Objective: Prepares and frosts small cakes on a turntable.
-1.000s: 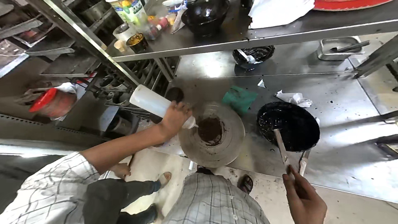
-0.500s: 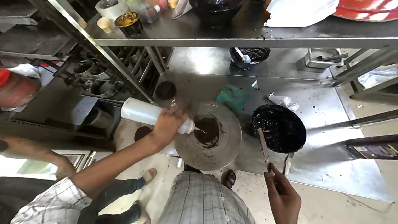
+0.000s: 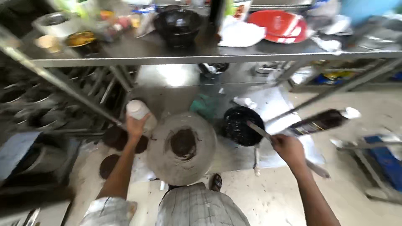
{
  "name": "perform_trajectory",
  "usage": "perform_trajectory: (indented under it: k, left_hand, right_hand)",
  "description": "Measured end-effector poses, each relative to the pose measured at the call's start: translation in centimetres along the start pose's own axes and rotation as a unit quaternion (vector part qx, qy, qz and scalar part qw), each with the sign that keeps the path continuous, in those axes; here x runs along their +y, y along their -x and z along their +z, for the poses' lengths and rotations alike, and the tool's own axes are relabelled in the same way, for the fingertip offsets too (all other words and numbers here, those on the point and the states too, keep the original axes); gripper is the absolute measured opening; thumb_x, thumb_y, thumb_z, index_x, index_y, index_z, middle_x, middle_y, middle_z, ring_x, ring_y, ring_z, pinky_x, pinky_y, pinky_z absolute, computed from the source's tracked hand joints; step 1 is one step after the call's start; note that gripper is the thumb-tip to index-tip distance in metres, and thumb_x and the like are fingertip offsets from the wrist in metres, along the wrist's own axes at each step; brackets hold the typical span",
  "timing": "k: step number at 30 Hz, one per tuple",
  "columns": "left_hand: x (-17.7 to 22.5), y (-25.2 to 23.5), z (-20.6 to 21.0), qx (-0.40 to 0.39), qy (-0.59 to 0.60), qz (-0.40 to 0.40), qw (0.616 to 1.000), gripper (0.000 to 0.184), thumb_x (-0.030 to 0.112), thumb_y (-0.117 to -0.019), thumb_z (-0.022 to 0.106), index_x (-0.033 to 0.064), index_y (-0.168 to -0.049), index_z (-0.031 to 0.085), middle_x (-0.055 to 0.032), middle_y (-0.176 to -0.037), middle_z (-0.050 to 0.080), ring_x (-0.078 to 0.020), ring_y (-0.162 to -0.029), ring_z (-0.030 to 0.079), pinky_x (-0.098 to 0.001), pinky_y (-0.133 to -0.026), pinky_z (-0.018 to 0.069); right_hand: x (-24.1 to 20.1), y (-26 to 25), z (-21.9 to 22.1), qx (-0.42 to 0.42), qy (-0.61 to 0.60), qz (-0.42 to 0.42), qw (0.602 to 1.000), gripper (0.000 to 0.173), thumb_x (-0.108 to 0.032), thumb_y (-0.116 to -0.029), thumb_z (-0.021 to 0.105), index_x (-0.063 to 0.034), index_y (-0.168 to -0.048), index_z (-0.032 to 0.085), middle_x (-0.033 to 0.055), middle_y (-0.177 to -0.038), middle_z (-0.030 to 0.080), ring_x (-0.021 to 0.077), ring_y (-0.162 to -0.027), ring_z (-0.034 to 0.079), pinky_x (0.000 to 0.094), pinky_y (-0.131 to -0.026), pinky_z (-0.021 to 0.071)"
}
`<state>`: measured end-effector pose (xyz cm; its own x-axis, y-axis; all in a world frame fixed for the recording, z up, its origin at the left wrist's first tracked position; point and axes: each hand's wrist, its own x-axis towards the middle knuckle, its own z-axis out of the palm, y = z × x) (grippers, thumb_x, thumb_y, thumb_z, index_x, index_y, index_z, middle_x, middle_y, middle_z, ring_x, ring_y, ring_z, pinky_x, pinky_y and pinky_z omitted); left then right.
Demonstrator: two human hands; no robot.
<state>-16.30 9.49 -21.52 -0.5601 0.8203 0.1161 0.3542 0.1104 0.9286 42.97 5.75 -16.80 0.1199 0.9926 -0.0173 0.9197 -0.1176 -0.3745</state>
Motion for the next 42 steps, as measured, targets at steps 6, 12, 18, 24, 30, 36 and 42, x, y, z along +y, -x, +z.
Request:
perform_trajectory:
  k: [6,12,18,24,30,36,42]
  left_hand:
    - [-2.5,3.9,-2.1,0.029,0.001,-0.015,0.999,0.07,0.034,-0.0985,0.068,0.002,-0.153,0.038,-0.0228,-0.146,0.051,-0.0309,-0.131,0.055,-0.048,-0.109,0.0465]
    - [-3.6,8.0,-3.8,-0.044,0.077,-0.148,0.985,0.051,0.041,-0.1089,0.043,-0.0011,-0.135,0.056,-0.0142,-0.122,0.069,-0.0217,-0.106,0.069,-0.0413,-0.091,0.0575]
    - [-3.7,7.7,-4.1,-0.118,0.053,-0.185,0.974,0.047,0.042,-0.108,0.048,0.0022,-0.114,0.072,-0.0075,-0.104,0.074,-0.0152,-0.087,0.07,-0.0343,-0.081,0.058]
    - [-3.9,6.4,-3.0,-0.146,0.04,-0.174,0.973,0.03,0.03,-0.1034,0.061,0.0023,-0.098,0.072,-0.0048,-0.085,0.068,-0.0097,-0.071,0.06,-0.031,-0.066,0.0532]
    - [-2.1,5.7,-2.7,-0.159,-0.004,-0.181,0.97,0.028,0.029,-0.1017,0.065,0.0036,-0.108,0.075,-0.005,-0.079,0.066,-0.0086,-0.057,0.051,-0.0277,-0.054,0.0461]
    - [-0.4,6.8,-2.5,-0.161,-0.002,-0.19,0.969,0.038,0.041,-0.1024,0.061,0.0042,-0.102,0.072,-0.0052,-0.082,0.062,-0.0101,-0.066,0.05,-0.0303,-0.061,0.0444]
    - [-2.6,13.0,-4.0,-0.102,0.048,-0.163,0.98,0.039,0.04,-0.1041,0.058,0.0028,-0.102,0.07,-0.0094,-0.092,0.068,-0.0182,-0.083,0.064,-0.0419,-0.079,0.0553]
  right_hand:
    - [-2.5,-4.2,2.2,-0.107,0.142,0.122,0.976,0.027,-0.03,-0.0883,0.075,-0.0037,-0.087,0.07,0.024,-0.09,0.07,0.0467,-0.087,0.069,0.0675,-0.068,0.0525]
    - [-1.7,-4.0,8.7,-0.138,-0.123,0.107,0.977,0.025,-0.029,-0.0973,0.068,-0.0083,-0.087,0.076,0.0079,-0.072,0.072,0.0241,-0.06,0.067,0.0503,-0.061,0.056]
    - [-1.1,-0.9,9.7,-0.163,-0.354,0.178,0.904,0.025,-0.027,-0.1021,0.064,-0.0038,-0.102,0.075,0.0082,-0.079,0.073,0.0146,-0.053,0.061,0.0298,-0.046,0.048]
    - [-0.1,1.4,8.7,-0.101,-0.379,0.147,0.908,0.026,-0.024,-0.1047,0.06,-0.0024,-0.111,0.073,0.0099,-0.082,0.073,0.0163,-0.053,0.06,0.0318,-0.047,0.0481]
    - [-5.0,4.1,4.5,-0.144,-0.412,0.08,0.896,0.026,-0.024,-0.1052,0.057,-0.0029,-0.112,0.072,0.012,-0.085,0.073,0.0187,-0.056,0.062,0.0308,-0.045,0.0499]
    - [-13.7,10.1,8.3,-0.231,-0.391,-0.073,0.888,0.036,-0.021,-0.1053,0.051,-0.0102,-0.136,0.065,0.0079,-0.104,0.075,0.019,-0.081,0.07,0.0362,-0.069,0.0595]
    - [-17.0,12.8,12.8,0.037,-0.14,-0.196,0.97,0.031,-0.02,-0.0962,0.061,-0.0233,-0.122,0.077,0.0063,-0.101,0.069,0.0177,-0.081,0.067,0.0393,-0.065,0.0591]
